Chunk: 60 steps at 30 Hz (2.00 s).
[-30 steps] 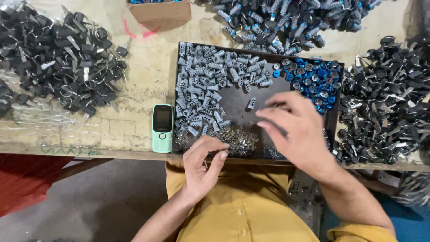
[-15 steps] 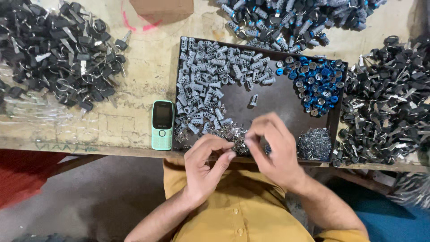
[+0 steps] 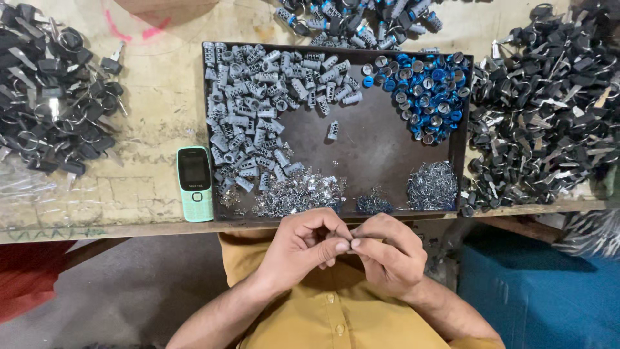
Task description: The person sits at a workbench assembling lock components. They pick small metal pins, springs and blue caps from a tray, insert them by hand into gray lock bodies, and place the assembled locks aside, repeating the cycle one lock at a time.
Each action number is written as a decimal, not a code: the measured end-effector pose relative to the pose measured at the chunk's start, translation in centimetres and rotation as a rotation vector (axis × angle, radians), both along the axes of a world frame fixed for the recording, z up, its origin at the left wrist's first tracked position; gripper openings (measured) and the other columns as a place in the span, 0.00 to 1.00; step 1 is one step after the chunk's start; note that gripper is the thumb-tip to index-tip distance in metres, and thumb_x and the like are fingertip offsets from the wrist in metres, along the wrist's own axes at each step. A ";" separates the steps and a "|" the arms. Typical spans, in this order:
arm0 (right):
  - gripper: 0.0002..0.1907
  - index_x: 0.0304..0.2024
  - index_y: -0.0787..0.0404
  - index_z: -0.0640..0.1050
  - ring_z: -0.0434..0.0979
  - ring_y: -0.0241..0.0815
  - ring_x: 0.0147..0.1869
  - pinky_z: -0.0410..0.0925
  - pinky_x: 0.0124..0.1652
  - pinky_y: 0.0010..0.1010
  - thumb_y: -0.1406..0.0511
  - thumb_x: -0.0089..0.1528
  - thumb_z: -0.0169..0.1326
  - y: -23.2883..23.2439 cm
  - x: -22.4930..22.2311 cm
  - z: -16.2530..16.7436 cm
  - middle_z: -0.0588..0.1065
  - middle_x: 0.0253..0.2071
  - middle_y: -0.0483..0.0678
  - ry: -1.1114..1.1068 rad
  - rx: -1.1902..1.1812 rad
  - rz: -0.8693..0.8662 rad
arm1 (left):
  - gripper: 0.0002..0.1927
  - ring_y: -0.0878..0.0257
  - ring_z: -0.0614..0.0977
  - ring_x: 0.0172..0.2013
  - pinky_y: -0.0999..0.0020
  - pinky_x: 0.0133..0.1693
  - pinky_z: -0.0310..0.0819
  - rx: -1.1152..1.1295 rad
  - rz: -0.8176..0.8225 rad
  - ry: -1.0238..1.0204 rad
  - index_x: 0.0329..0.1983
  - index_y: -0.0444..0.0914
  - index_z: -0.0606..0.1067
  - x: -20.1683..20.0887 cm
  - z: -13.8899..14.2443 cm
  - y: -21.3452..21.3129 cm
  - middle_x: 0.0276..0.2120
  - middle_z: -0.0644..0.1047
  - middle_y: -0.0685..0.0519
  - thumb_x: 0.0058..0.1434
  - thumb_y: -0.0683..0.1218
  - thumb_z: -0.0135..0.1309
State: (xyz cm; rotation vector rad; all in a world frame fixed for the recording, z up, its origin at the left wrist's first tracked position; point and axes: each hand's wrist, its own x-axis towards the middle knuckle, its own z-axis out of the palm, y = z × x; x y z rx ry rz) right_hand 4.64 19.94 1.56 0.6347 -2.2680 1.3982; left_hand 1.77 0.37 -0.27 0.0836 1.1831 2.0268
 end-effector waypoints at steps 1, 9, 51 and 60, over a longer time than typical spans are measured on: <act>0.11 0.41 0.67 0.76 0.79 0.44 0.34 0.73 0.34 0.31 0.75 0.59 0.62 0.1 0.1 0.0 0.75 0.37 0.53 0.001 -0.009 -0.006 | 0.06 0.74 0.73 0.29 0.77 0.31 0.67 0.025 0.019 0.067 0.40 0.33 0.76 -0.1 0.1 0.2 0.32 0.74 0.57 0.66 0.42 0.58; 0.18 0.40 0.63 0.77 0.78 0.45 0.39 0.71 0.37 0.32 0.65 0.52 0.70 2.1 -2.5 0.3 0.76 0.39 0.50 -0.096 0.076 0.120 | 0.02 0.72 0.68 0.34 0.75 0.36 0.64 -0.114 0.054 0.314 0.39 0.34 0.71 0.1 0.1 1.3 0.33 0.70 0.59 0.66 0.38 0.53; 0.12 0.39 0.66 0.76 0.80 0.44 0.37 0.73 0.36 0.27 0.79 0.56 0.63 0.1 -2.0 2.6 0.79 0.38 0.53 -0.159 0.139 -0.077 | 0.05 0.71 0.77 0.26 0.75 0.27 0.73 0.162 0.228 -0.239 0.41 0.32 0.74 0.1 0.6 1.8 0.30 0.76 0.54 0.69 0.40 0.53; 0.07 0.40 0.70 0.79 0.79 0.35 0.39 0.71 0.38 0.22 0.79 0.60 0.60 0.9 -0.7 0.7 0.79 0.42 0.53 -0.537 -0.273 -0.025 | 0.06 0.73 0.76 0.26 0.77 0.27 0.71 0.069 0.188 -0.115 0.43 0.33 0.74 0.5 0.2 1.6 0.30 0.75 0.56 0.71 0.42 0.54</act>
